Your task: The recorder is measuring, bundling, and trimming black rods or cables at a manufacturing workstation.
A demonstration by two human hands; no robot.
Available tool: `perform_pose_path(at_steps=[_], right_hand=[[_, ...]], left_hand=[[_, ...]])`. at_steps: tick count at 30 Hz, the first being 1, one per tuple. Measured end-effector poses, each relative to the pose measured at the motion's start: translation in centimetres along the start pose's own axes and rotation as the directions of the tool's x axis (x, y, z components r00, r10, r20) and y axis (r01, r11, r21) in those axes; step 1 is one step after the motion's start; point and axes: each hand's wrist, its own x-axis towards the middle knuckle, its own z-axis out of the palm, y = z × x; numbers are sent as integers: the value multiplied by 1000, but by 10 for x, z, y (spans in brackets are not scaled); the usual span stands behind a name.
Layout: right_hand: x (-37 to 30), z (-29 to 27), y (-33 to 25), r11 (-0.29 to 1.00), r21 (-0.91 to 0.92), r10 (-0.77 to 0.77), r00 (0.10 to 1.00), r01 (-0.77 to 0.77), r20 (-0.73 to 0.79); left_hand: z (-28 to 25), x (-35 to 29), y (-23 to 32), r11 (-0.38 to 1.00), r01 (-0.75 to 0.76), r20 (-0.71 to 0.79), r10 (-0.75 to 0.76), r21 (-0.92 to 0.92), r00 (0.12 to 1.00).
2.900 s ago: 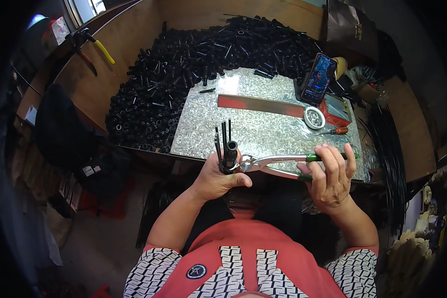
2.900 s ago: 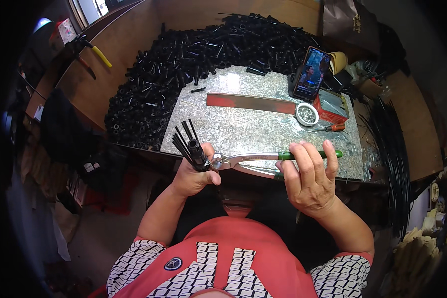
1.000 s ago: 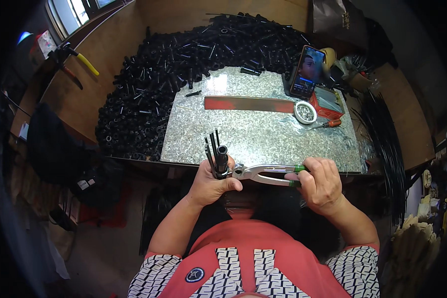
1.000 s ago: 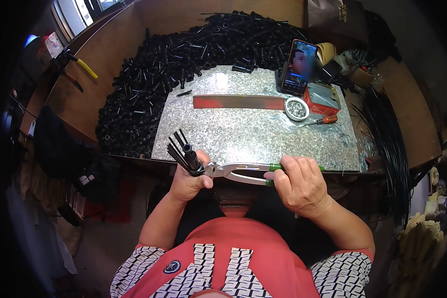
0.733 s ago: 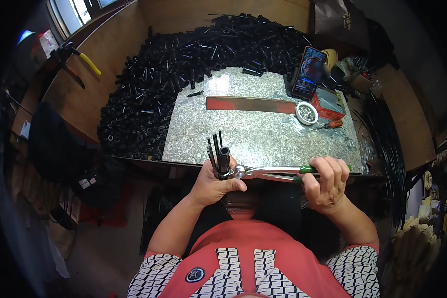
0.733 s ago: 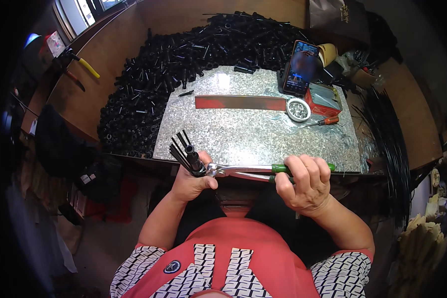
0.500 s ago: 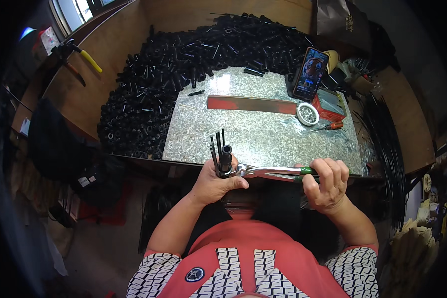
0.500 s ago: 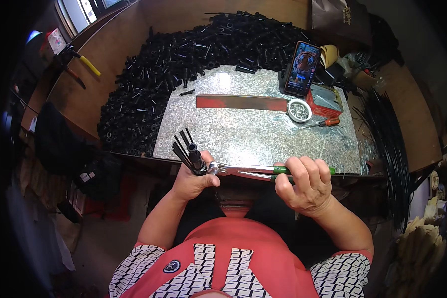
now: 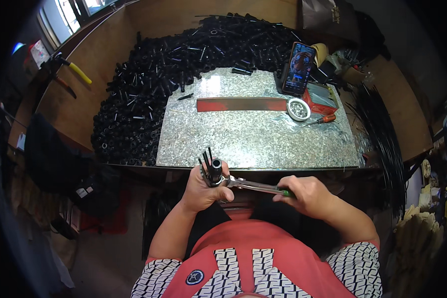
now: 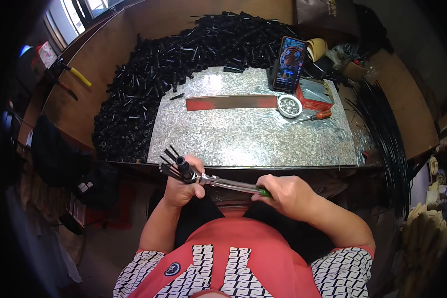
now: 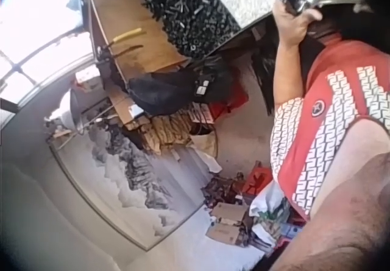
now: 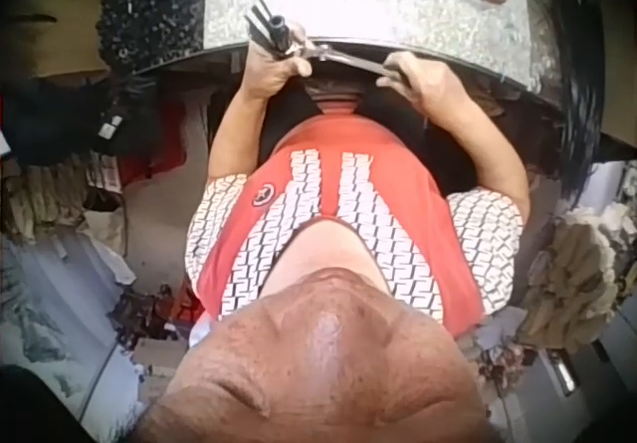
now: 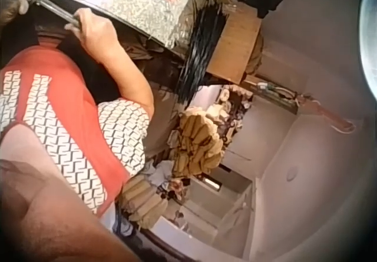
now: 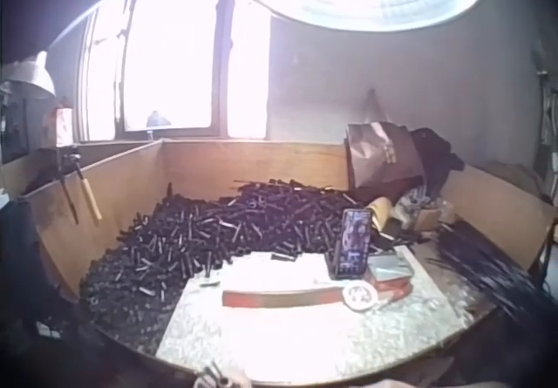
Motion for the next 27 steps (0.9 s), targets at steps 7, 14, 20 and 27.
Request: perform_pose_path(at_steps=[7, 14, 20, 27], right_hand=[[-10, 3, 1, -79, 565, -121, 570, -821, 813], [5, -22, -23, 726, 446, 304, 826, -523, 474], [3, -17, -14, 660, 567, 275, 862, -492, 427], [7, -27, -23, 634, 479, 158, 708, -607, 688]], left_hand=[[1, -3, 5, 993, 82, 85, -90, 87, 992], [-13, 2, 7, 970, -142, 87, 127, 197, 988], [-14, 0, 9, 999, -36, 96, 33, 34, 995], [-10, 5, 16, 985, -44, 170, 15, 165, 985]])
